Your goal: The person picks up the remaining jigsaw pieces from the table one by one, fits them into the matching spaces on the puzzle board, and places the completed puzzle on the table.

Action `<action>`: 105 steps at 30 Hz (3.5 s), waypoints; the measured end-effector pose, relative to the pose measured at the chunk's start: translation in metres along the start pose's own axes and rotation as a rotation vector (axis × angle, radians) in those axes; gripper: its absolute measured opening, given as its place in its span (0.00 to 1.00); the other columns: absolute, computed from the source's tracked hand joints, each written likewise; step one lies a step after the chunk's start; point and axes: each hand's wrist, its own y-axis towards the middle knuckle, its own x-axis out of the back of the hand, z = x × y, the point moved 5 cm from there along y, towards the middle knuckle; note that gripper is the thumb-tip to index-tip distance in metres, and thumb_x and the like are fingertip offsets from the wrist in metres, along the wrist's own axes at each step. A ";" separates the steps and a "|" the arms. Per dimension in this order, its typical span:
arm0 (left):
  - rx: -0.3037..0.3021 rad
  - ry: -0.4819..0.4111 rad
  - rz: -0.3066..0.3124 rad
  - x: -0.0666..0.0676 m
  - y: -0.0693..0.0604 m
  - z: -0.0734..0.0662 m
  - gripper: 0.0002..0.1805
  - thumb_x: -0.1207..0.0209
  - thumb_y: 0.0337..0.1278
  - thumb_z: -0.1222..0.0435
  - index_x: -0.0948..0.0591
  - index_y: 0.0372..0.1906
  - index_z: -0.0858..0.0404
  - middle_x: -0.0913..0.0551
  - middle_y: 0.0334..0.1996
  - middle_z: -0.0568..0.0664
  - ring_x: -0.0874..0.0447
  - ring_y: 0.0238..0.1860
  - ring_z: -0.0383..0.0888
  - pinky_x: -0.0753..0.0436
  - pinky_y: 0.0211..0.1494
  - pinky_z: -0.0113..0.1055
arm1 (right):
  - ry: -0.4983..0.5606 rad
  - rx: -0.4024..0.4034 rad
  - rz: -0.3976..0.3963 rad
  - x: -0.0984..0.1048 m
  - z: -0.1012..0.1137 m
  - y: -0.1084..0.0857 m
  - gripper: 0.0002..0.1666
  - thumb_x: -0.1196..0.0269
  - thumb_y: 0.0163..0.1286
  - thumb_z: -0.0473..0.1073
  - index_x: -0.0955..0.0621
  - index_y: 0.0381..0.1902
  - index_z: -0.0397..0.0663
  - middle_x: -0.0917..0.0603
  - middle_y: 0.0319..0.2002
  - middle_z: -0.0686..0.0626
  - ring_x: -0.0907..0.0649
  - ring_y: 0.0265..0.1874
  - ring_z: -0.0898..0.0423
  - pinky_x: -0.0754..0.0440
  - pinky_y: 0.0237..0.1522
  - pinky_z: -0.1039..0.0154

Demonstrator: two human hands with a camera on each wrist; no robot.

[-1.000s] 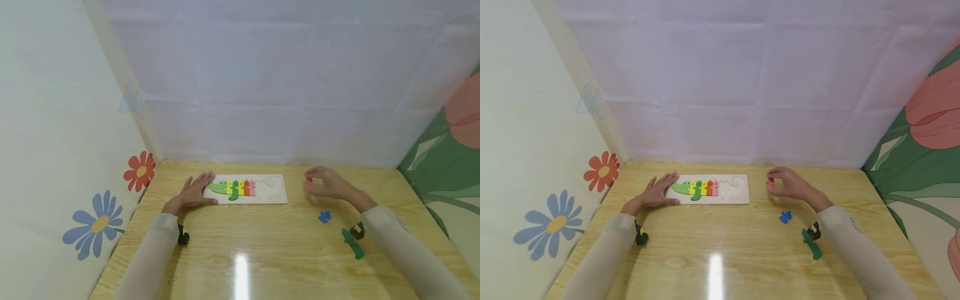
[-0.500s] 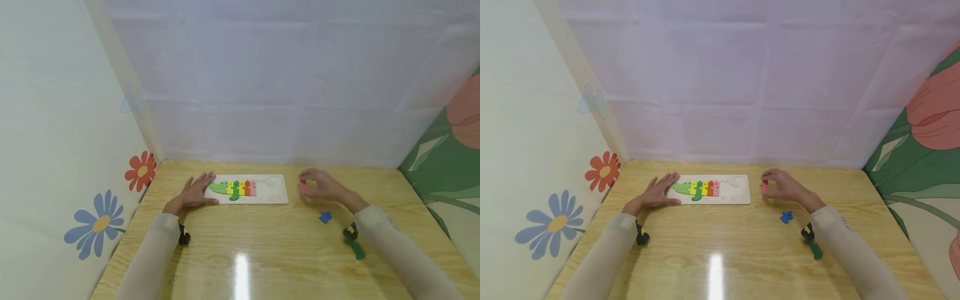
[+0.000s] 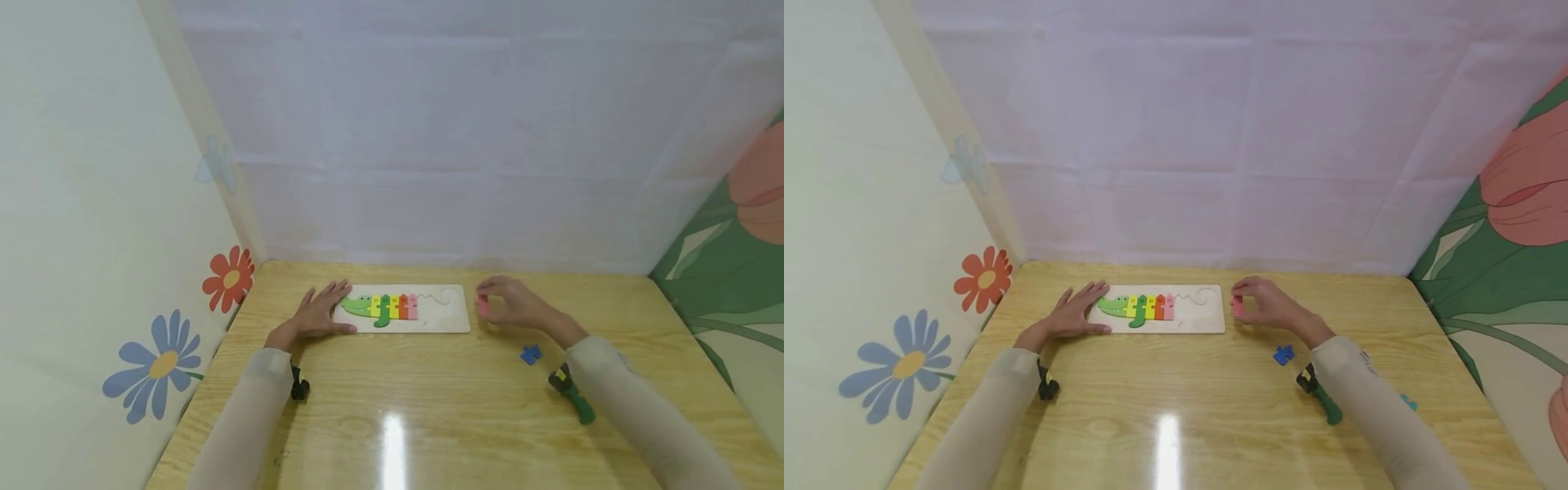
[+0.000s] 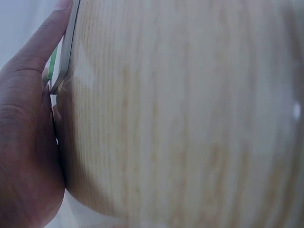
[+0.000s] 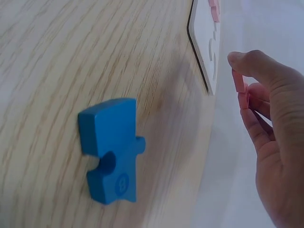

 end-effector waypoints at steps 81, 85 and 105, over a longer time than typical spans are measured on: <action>0.014 -0.004 0.006 0.002 -0.002 0.000 0.62 0.29 0.57 0.37 0.45 0.85 0.64 0.51 0.86 0.60 0.59 0.86 0.63 0.64 0.80 0.71 | 0.101 -0.088 0.087 -0.059 0.027 0.071 0.33 0.21 0.63 0.45 0.16 0.61 0.32 0.16 0.63 0.38 0.19 0.64 0.39 0.24 0.70 0.41; 0.014 -0.004 0.004 0.002 -0.003 -0.001 0.62 0.29 0.57 0.38 0.44 0.85 0.64 0.50 0.86 0.60 0.59 0.86 0.63 0.63 0.80 0.71 | 0.095 -0.092 0.095 -0.063 0.028 0.073 0.34 0.21 0.62 0.47 0.16 0.62 0.33 0.16 0.63 0.38 0.19 0.64 0.40 0.24 0.70 0.42; 0.016 -0.004 0.000 0.001 -0.001 -0.002 0.62 0.28 0.56 0.37 0.44 0.85 0.64 0.50 0.86 0.60 0.58 0.86 0.64 0.64 0.80 0.71 | 0.089 -0.050 0.115 -0.076 0.031 0.080 0.32 0.22 0.65 0.47 0.15 0.61 0.33 0.15 0.61 0.38 0.18 0.63 0.41 0.24 0.70 0.42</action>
